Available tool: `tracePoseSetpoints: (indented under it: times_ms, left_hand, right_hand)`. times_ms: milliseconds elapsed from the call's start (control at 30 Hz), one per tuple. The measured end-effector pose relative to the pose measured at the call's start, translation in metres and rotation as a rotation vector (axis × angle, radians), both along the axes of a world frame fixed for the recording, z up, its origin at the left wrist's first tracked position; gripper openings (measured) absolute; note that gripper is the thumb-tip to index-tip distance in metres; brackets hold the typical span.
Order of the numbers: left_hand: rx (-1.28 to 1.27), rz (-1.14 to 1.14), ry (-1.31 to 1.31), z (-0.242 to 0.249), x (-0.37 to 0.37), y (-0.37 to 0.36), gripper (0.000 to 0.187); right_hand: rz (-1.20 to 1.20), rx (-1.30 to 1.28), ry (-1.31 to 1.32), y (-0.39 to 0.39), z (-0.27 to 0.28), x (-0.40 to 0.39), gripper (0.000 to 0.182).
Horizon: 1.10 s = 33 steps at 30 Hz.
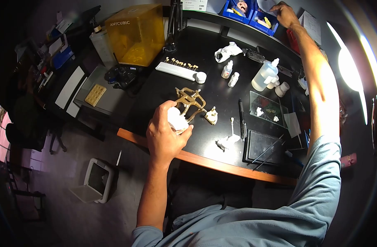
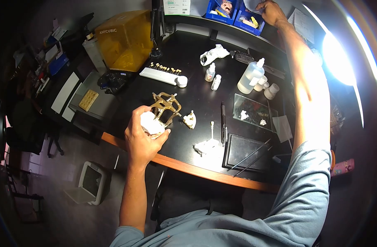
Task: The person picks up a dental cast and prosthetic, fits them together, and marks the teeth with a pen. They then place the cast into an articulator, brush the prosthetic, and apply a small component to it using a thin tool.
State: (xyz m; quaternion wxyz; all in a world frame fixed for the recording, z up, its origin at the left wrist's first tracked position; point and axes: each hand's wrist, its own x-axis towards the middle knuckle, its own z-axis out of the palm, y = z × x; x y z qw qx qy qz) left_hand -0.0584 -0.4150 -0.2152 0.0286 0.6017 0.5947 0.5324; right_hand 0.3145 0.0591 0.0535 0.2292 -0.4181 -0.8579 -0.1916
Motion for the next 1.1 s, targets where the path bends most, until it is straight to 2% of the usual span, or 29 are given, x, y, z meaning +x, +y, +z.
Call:
tracePoseSetpoints:
  times_ms: [200, 400, 433, 533, 633, 733, 833, 1100]
  left_hand:
    - [-0.049, 0.002, -0.032, 0.001, 0.001, -0.001, 0.077]
    - [-0.018, -0.012, -0.049, -0.001, 0.001, 0.001, 0.078]
    - [-0.018, -0.015, -0.050, -0.001, 0.001, 0.001, 0.077]
    - [-0.027, -0.013, -0.048, -0.001, 0.000, 0.000, 0.077]
    - [-0.046, -0.002, -0.045, 0.001, 0.001, -0.001, 0.077]
    - [-0.048, -0.002, -0.041, 0.002, 0.001, -0.001, 0.077]
    - [-0.042, -0.004, -0.041, 0.001, 0.001, -0.001, 0.077]
    - [-0.043, 0.001, -0.035, 0.001, 0.001, -0.001, 0.077]
  right_hand:
    - [-0.107, -0.032, -0.073, -0.007, -0.015, -0.011, 0.039]
    - [-0.270, -0.306, -0.225, -0.059, -0.007, -0.056, 0.043]
    - [-0.320, -0.248, -0.212, -0.056, -0.016, -0.058, 0.041]
    - [-0.247, -0.306, -0.276, -0.062, -0.021, -0.063, 0.042]
    - [-0.128, -0.280, -0.236, -0.041, -0.025, -0.047, 0.053]
    - [-0.082, -0.405, -0.200, -0.040, -0.015, -0.044, 0.048]
    - [0.003, -0.489, 0.044, -0.023, -0.017, -0.034, 0.038]
    - [-0.002, -0.421, 0.082, -0.022, -0.018, -0.033, 0.042]
